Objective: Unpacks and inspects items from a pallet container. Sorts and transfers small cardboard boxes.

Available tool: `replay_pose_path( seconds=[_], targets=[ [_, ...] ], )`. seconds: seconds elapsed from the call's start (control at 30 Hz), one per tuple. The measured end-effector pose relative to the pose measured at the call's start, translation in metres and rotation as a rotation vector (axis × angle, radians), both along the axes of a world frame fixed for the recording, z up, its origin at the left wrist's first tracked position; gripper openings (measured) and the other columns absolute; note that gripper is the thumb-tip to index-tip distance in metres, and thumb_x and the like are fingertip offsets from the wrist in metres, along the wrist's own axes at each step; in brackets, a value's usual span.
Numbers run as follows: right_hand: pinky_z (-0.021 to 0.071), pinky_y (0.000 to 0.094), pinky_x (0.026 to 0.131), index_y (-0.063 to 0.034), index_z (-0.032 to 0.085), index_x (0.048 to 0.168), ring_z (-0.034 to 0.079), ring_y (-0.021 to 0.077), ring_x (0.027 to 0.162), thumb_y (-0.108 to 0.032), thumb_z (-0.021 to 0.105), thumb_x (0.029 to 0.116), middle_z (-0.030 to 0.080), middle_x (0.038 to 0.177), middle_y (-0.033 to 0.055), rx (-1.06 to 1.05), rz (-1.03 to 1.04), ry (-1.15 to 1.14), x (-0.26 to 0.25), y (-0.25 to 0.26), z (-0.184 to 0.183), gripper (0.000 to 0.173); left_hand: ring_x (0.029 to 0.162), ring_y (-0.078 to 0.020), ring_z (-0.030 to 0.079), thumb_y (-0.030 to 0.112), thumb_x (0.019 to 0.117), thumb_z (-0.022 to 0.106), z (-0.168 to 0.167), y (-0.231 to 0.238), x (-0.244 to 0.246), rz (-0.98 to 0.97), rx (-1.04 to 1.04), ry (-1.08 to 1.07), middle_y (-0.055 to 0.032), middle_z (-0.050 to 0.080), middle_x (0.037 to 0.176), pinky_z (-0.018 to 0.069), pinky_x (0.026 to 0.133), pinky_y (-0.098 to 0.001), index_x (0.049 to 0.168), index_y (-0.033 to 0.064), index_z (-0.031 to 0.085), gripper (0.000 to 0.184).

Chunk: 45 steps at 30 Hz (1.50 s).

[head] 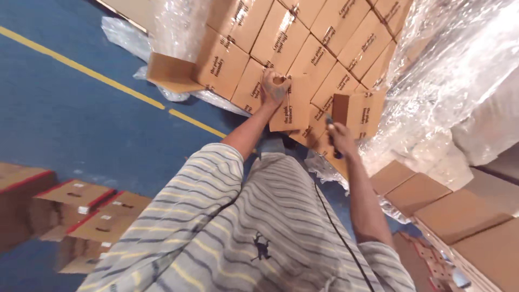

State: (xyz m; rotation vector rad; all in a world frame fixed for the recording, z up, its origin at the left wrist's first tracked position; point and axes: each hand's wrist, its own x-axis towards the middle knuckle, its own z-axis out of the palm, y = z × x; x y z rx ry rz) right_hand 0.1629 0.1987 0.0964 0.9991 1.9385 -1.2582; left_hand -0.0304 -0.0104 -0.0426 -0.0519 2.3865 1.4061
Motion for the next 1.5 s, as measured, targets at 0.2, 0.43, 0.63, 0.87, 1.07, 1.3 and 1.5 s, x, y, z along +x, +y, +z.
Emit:
replay_pose_path(
  seconds=[0.2, 0.43, 0.63, 0.87, 1.07, 1.3, 1.5],
  targets=[
    [0.0587, 0.0360, 0.064, 0.0006, 0.055, 0.123, 0.064, 0.0179, 0.067, -0.029, 0.031, 0.1146, 0.064, 0.088, 0.0102, -0.038, -0.672, -0.004, 0.016, -0.136, -0.066, 0.039, 0.127, -0.0197, 0.059, 0.034, 0.0836, 0.078, 0.002, 0.005, 0.000, 0.033, -0.064, -0.048, -0.0091, 0.063, 0.135, 0.0487, 0.106, -0.0369, 0.097, 0.0058, 0.071, 0.032],
    [0.0559, 0.0329, 0.065, -0.0028, 0.056, 0.128, 0.062, 0.0154, 0.069, -0.029, 0.035, 0.1142, 0.062, 0.090, 0.0086, -0.073, -0.855, 0.007, 0.025, -0.157, -0.090, 0.036, 0.120, -0.0209, 0.059, 0.032, 0.0853, 0.078, -0.003, 0.024, 0.014, 0.216, -0.114, -0.015, -0.0124, 0.064, 0.123, 0.0482, 0.103, -0.0339, 0.105, 0.0035, 0.070, 0.036],
    [0.0573, 0.0442, 0.075, -0.0029, 0.060, 0.126, 0.066, 0.0239, 0.080, -0.031, 0.038, 0.1130, 0.066, 0.093, 0.0132, 0.048, -0.731, 0.048, 0.026, -0.148, -0.099, 0.038, 0.119, -0.0213, 0.061, 0.031, 0.0863, 0.077, -0.004, 0.023, 0.015, 0.185, -0.159, 0.026, -0.0131, 0.067, 0.121, 0.0485, 0.104, -0.0334, 0.109, 0.0021, 0.071, 0.037],
    [0.0565, 0.0473, 0.077, -0.0046, 0.061, 0.125, 0.067, 0.0266, 0.084, -0.033, 0.036, 0.1131, 0.067, 0.096, 0.0142, 0.061, -0.586, -0.030, 0.023, -0.149, -0.095, 0.039, 0.116, -0.0220, 0.061, 0.032, 0.0871, 0.076, 0.001, 0.024, 0.013, 0.184, -0.172, -0.019, -0.0131, 0.064, 0.120, 0.0501, 0.101, -0.0348, 0.113, 0.0040, 0.071, 0.038],
    [0.0549, 0.0593, 0.078, -0.0089, 0.066, 0.121, 0.069, 0.0361, 0.091, -0.045, 0.044, 0.1093, 0.070, 0.102, 0.0184, -0.029, -0.094, -0.065, 0.054, -0.146, -0.071, 0.043, 0.119, -0.0226, 0.061, 0.034, 0.0929, 0.071, 0.008, 0.015, 0.011, 0.146, -0.042, -0.108, -0.0147, 0.065, 0.123, 0.0498, 0.104, -0.0376, 0.120, 0.0025, 0.068, 0.042],
    [0.0589, 0.0541, 0.085, -0.0125, 0.053, 0.150, 0.068, 0.0353, 0.109, -0.052, 0.070, 0.0921, 0.055, 0.147, 0.0172, 0.543, -0.308, 0.149, 0.001, -0.118, -0.070, 0.072, 0.135, -0.0270, 0.049, 0.021, 0.0988, 0.039, -0.014, -0.010, 0.017, 0.076, 0.370, -0.012, -0.0244, 0.049, 0.148, 0.0423, 0.112, -0.0383, 0.128, -0.0086, 0.058, 0.046],
    [0.0574, 0.0595, 0.079, -0.0029, 0.048, 0.150, 0.070, 0.0398, 0.102, -0.054, 0.067, 0.0892, 0.057, 0.145, 0.0203, 0.536, 0.286, 0.041, -0.045, -0.071, -0.060, 0.081, 0.126, -0.0257, 0.057, 0.034, 0.1074, 0.038, -0.004, -0.024, 0.011, -0.153, 0.283, -0.049, -0.0242, 0.054, 0.139, 0.0496, 0.106, -0.0405, 0.137, -0.0052, 0.055, 0.052]
  ],
)
